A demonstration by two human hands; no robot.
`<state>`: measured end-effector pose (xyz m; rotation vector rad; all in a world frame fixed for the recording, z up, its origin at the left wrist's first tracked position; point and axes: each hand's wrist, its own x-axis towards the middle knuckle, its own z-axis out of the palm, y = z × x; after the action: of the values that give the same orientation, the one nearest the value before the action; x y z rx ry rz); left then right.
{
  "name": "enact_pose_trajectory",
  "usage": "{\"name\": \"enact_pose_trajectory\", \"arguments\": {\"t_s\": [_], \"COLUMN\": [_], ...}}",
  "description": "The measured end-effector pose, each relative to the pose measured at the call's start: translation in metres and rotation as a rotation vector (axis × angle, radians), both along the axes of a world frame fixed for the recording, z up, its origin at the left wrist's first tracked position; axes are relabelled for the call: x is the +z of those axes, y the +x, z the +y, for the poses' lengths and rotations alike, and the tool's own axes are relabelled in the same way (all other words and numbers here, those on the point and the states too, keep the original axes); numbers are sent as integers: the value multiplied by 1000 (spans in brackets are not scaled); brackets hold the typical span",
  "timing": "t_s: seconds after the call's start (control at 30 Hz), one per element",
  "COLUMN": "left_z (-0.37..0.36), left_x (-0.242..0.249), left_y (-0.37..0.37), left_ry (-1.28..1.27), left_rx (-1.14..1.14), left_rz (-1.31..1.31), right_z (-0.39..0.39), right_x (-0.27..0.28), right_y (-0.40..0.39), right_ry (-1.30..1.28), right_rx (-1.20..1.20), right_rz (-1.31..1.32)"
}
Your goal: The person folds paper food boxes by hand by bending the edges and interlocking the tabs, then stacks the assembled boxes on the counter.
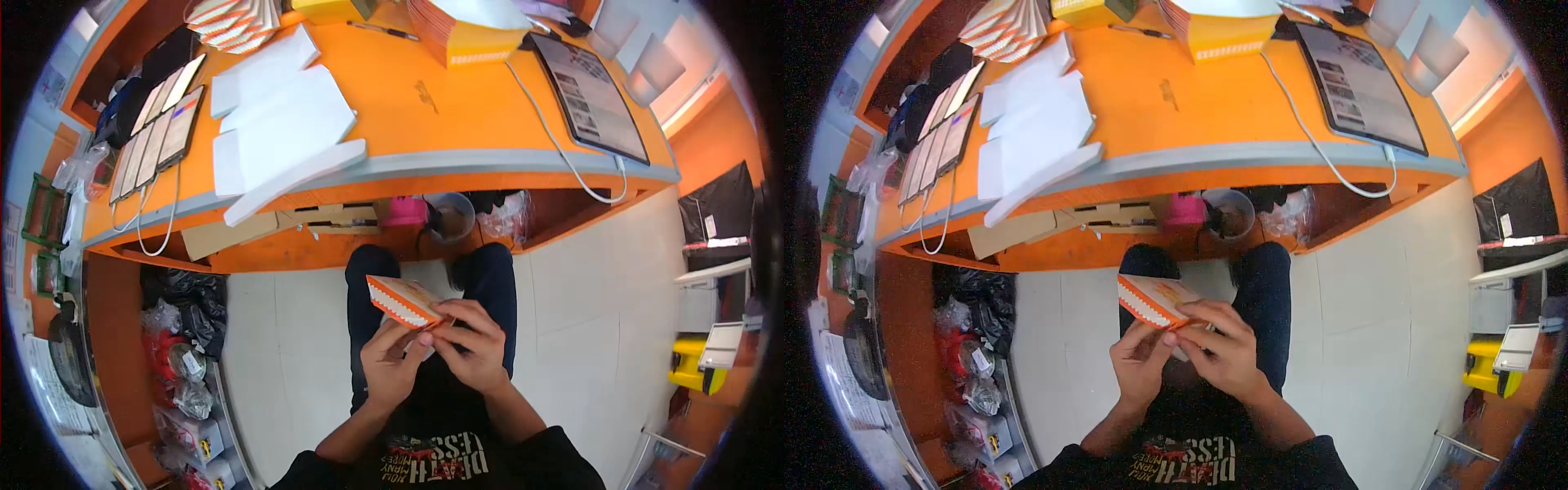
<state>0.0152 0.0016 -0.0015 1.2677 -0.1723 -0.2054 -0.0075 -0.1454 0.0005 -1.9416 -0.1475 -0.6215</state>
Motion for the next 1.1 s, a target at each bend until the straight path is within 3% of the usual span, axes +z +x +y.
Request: {"name": "enact_pose_trajectory", "arguments": {"t_s": [0.13, 0.23, 0.37, 0.9, 1.0, 1.1], "left_z": [6, 6, 5, 12, 14, 14], "left_x": [1, 5, -1, 13, 30, 31], "left_y": [-1, -3, -7, -23, -22, -21], "left_ry": [96, 155, 104, 40, 142, 68], "left_rx": [-15, -7, 50, 41, -9, -113], "left_rz": [-60, -142, -195, -112, -26, -11], "right_z": [5, 13, 5, 16, 15, 14], "right_x": [-2, -7, 3, 22, 20, 20], "right_y": [-3, -8, -12, -24, -26, -35], "right_ry": [-23, 258, 99, 62, 27, 214], "right_rx": [-12, -26, 23, 1, 40, 53], "right_rz": [-48, -60, -21, -2, 44, 203]}}
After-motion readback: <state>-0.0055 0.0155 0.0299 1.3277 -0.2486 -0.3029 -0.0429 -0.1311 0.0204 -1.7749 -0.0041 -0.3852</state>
